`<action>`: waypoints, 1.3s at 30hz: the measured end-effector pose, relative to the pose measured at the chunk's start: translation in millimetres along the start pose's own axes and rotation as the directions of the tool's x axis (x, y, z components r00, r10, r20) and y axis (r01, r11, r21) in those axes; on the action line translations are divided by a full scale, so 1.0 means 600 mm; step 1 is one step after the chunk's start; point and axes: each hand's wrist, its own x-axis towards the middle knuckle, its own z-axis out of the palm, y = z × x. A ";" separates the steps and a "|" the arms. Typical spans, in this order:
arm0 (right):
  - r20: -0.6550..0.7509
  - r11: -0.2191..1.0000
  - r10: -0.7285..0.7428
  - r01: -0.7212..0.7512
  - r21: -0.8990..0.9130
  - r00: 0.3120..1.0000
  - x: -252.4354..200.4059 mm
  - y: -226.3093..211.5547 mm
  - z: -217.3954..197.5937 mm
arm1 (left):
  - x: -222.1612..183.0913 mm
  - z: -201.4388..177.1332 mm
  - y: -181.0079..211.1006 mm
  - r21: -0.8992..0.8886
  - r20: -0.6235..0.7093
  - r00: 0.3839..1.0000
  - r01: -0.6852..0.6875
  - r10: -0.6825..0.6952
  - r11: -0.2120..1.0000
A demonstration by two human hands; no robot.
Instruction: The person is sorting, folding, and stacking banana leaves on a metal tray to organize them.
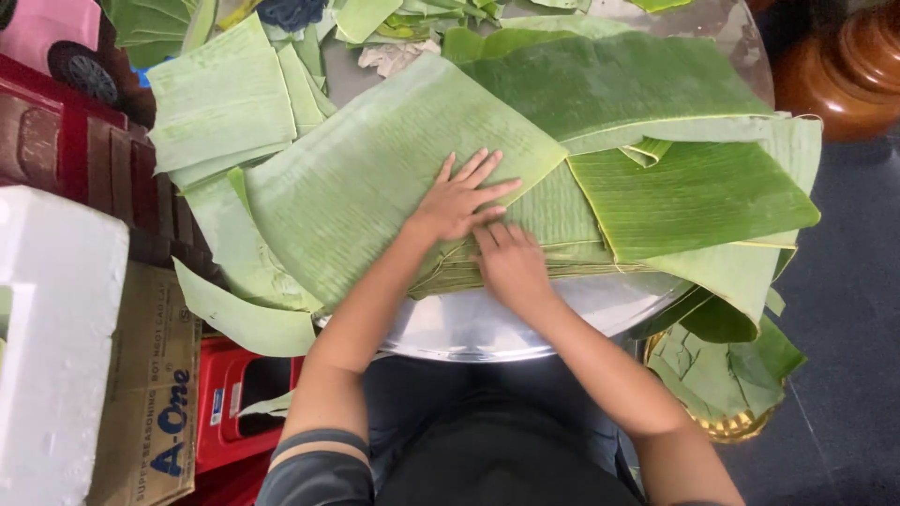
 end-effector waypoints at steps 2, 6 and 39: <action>-0.031 1.000 0.001 -0.002 -0.011 1.000 0.025 0.016 0.034 | 0.016 0.000 -0.015 0.005 0.005 0.999 0.034 -0.034 0.999; 0.027 0.992 -0.090 0.088 0.087 0.996 0.066 0.030 -0.016 | 0.041 0.014 -0.052 -0.065 -0.112 0.986 0.120 -0.127 0.991; 0.128 0.955 -0.247 0.219 0.197 0.960 -0.107 0.074 -0.136 | -0.116 0.098 -0.052 -0.029 -0.409 0.913 -0.006 -0.006 1.000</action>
